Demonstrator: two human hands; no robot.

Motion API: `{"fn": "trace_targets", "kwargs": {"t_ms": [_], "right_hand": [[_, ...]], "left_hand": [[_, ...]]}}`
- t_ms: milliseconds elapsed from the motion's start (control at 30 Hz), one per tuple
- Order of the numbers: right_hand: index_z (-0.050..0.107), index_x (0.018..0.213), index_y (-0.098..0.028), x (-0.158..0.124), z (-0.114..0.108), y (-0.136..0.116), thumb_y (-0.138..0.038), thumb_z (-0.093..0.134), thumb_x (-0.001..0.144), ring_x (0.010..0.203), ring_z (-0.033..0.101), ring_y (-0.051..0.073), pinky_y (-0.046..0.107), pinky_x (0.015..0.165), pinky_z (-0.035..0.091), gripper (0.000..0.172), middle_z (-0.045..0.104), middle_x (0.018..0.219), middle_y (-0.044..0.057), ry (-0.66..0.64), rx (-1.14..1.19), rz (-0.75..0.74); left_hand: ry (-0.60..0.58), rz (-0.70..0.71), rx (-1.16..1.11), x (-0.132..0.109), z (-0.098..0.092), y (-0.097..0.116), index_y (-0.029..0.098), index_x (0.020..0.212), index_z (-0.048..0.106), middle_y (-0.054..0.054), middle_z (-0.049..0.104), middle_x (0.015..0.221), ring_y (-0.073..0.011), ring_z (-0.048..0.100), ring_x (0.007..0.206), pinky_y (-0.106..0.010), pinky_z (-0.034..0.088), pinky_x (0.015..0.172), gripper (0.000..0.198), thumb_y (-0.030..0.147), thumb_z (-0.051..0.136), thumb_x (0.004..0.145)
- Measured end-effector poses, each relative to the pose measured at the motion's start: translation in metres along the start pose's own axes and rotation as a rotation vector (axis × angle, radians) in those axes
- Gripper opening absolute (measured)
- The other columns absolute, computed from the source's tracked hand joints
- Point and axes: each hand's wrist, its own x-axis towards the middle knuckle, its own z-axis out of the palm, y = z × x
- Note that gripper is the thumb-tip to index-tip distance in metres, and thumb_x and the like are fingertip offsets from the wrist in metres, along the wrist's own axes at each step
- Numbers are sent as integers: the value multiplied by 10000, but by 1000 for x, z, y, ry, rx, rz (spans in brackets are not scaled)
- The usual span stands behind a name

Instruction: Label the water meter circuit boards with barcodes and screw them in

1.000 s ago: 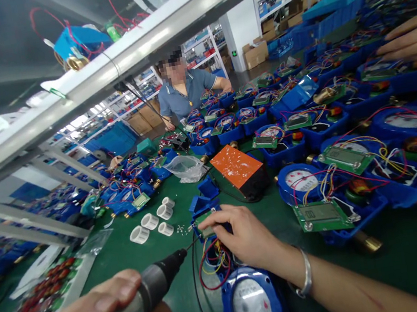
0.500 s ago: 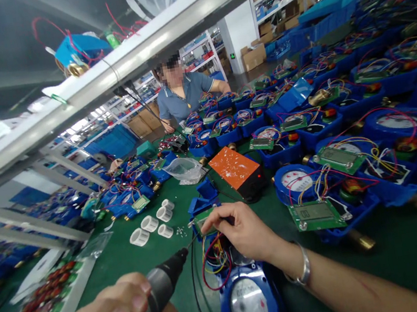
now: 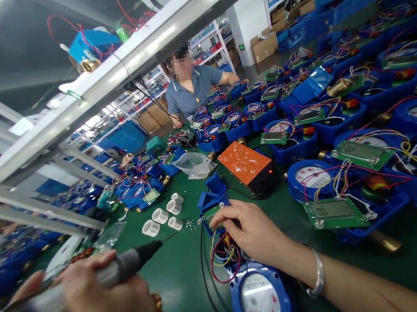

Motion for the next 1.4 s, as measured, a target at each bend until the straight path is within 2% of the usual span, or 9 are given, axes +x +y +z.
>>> {"fn": "trace_targets", "kwargs": {"t_ms": [100, 300, 433, 567, 833, 1033, 1167, 1267, 1400], "right_hand": [[723, 927, -255, 0, 0, 1, -108, 497, 887, 868, 652, 151, 282, 780, 492, 273, 708, 930, -2, -17, -33, -1], [720, 956, -280, -1, 3, 7, -180, 498, 908, 963, 646, 201, 345, 855, 495, 248, 719, 966, 9, -60, -99, 2], [718, 973, -286, -1, 2, 7, -224, 482, 925, 1006, 637, 226, 387, 904, 482, 249, 714, 954, 19, -80, -138, 18], [707, 995, -298, -2, 1, 6, -247, 459, 935, 1056, 617, 243, 408, 909, 477, 260, 711, 977, 16, -94, -161, 18], [683, 1008, -317, -1, 0, 6, -295, 467, 945, 1040, 615, 233, 407, 895, 468, 225, 708, 1015, -7, -116, -142, 4], [689, 973, -296, -1, 0, 7, -297, 491, 937, 945, 628, 220, 383, 835, 466, 202, 697, 954, 13, -108, -125, 10], [693, 965, -297, 0, 0, 7, -312, 492, 933, 934, 624, 229, 415, 881, 444, 204, 689, 940, 22, -104, -133, 26], [691, 953, -294, 0, 0, 5, -322, 494, 932, 967, 615, 233, 429, 917, 426, 200, 691, 937, 18, -103, -130, 29], [696, 936, -284, 0, -1, 0, -331, 508, 927, 975, 609, 224, 415, 914, 427, 194, 699, 925, 7, -103, -116, 30]], "left_hand": [[171, -38, -89, -8, 14, -29, 180, 1061, 507, 49, 522, 698, -129, 548, 545, -341, 513, 606, 345, 271, 642, 756], [165, -91, -22, -25, 27, -84, 129, 1114, 535, 9, 621, 699, -146, 626, 578, -342, 552, 660, 417, 298, 675, 759], [161, -111, 4, -30, 35, -106, 114, 1132, 545, -21, 636, 742, -152, 636, 602, -342, 562, 660, 456, 328, 688, 756], [148, -117, 21, -33, 38, -117, 111, 1109, 572, -54, 651, 807, -175, 655, 652, -359, 564, 682, 454, 333, 708, 736], [159, -88, 7, -27, 32, -99, 129, 1166, 518, -13, 632, 743, -153, 643, 605, -334, 564, 661, 466, 332, 667, 774], [127, -94, 40, -30, 41, -115, 111, 1112, 563, -37, 650, 764, -182, 661, 664, -361, 562, 700, 476, 349, 698, 723], [133, -110, 29, -32, 42, -117, 113, 1073, 582, -34, 650, 750, -186, 659, 660, -362, 559, 700, 460, 339, 720, 697], [150, -123, -10, -28, 36, -92, 125, 1085, 573, -12, 642, 724, -166, 643, 603, -337, 553, 645, 430, 305, 707, 718], [270, -89, -182, -17, 12, -38, 213, 1008, 555, 65, 577, 640, -117, 557, 517, -282, 507, 572, 310, 241, 679, 726]]}}
